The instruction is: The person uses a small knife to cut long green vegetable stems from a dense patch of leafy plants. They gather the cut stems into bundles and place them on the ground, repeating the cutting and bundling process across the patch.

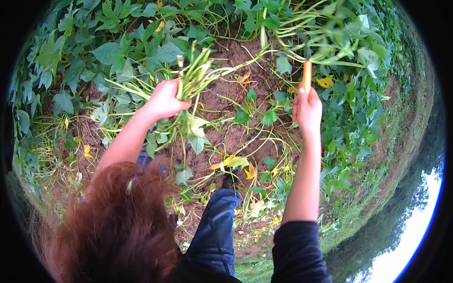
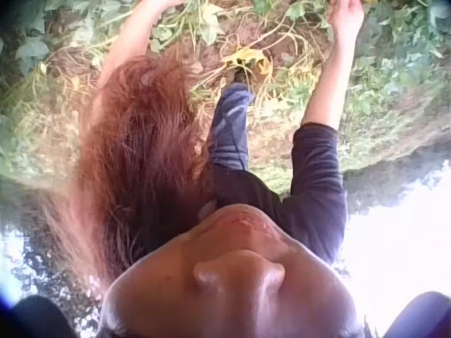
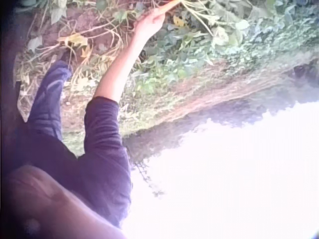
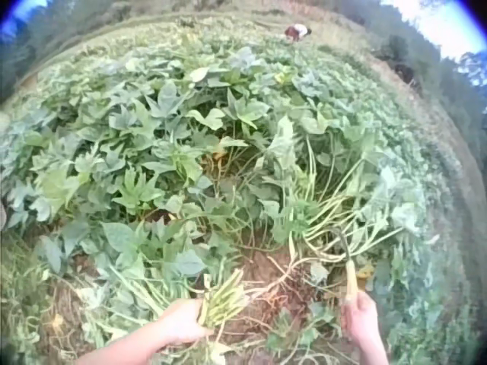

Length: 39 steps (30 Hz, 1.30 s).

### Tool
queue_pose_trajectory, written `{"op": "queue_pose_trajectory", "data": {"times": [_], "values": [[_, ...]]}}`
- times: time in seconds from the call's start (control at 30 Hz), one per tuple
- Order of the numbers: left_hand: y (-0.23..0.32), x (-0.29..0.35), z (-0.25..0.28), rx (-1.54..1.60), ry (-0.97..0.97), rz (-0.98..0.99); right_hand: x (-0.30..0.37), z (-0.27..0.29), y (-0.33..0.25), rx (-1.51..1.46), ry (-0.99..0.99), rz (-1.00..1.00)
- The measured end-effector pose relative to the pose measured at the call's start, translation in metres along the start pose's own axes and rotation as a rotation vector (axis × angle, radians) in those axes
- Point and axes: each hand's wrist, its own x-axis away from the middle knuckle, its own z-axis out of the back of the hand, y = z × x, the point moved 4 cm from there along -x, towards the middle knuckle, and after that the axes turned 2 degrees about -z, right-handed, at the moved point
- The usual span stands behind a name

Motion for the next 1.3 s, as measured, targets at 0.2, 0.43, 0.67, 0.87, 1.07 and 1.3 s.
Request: {"op": "queue_pose_trajectory", "data": {"times": [0.2,0.43,0.67,0.87,1.07,1.3], "values": [[-0.044,0.090,-0.028,0.195,-0.128,-0.080,0.106,-0.059,0.053,-0.456,-0.035,-0.404],[-0.030,0.141,-0.022,0.113,-0.219,-0.164,0.095,-0.167,0.060,-1.618,-0.156,-0.606],[-0.021,0.144,0.017,0.628,0.001,-0.060,0.127,-0.067,0.039,-0.886,0.409,-0.108],[0.031,0.106,0.008,0.717,-0.084,-0.078,0.190,-0.139,0.023,-0.582,0.099,-0.155],[0.024,0.098,-0.005,0.919,-0.312,-0.005,0.217,-0.188,0.010,-0.730,-0.150,-0.058],[-0.058,0.146,0.046,0.848,0.076,0.169,0.242,-0.055,-0.086,-1.347,-0.183,0.215]]}}
